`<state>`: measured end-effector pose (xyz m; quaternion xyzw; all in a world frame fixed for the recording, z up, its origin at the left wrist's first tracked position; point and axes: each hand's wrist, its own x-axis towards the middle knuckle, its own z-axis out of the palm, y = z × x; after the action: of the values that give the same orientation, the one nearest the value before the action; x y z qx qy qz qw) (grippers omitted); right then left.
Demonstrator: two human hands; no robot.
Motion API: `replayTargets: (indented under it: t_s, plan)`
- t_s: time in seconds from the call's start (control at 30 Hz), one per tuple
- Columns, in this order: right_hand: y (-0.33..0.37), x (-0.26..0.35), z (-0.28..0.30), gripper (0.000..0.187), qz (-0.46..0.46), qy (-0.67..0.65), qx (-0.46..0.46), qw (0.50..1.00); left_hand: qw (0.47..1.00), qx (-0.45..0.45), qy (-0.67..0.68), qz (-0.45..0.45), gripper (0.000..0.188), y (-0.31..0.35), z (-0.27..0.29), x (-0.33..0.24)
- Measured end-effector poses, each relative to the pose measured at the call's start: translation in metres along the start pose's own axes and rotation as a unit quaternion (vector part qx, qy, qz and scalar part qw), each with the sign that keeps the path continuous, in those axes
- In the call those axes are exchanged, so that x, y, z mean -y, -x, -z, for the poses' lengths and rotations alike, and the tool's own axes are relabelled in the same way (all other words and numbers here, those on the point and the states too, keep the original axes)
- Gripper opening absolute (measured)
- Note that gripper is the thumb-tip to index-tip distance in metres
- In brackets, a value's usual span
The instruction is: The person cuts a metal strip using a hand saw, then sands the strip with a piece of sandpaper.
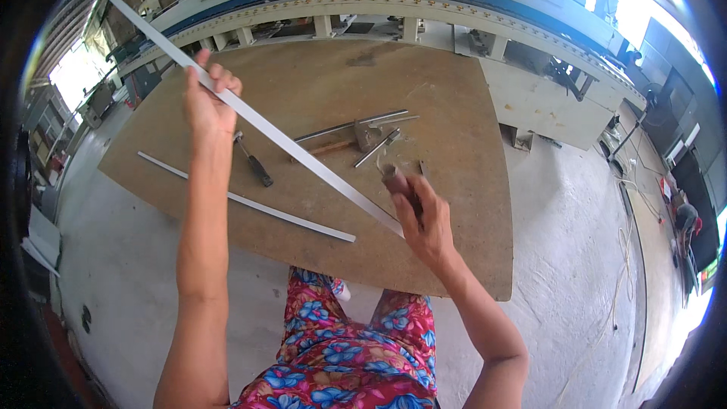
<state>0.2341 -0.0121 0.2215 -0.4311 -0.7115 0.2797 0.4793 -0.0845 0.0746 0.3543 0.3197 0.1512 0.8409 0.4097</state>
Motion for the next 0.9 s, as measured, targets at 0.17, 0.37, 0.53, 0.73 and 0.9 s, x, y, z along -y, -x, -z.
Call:
replayTargets:
  t_s: [0.17,0.37,0.53,0.73,0.9]
  plan:
    - [-0.043,0.033,-0.017,0.025,0.0,-0.144,-0.003,0.99,0.991,0.101,-0.033,-0.084,0.036,0.014,-0.046,-0.046]
    - [-0.061,0.026,-0.025,0.029,0.065,-0.186,-0.01,0.98,0.973,0.19,-0.015,-0.134,0.042,0.038,-0.096,-0.03]
    - [-0.05,0.044,-0.003,0.023,0.094,-0.268,-0.097,0.954,0.982,0.146,-0.075,-0.096,0.047,0.044,-0.068,0.01]
    - [-0.007,0.119,0.077,0.031,0.276,-0.281,-0.353,0.849,0.971,0.161,-0.135,-0.114,0.045,0.052,-0.087,0.013]
    - [0.047,0.185,0.161,0.033,0.481,-0.091,-0.533,0.69,0.968,0.196,-0.132,-0.089,0.046,0.042,-0.089,0.038]
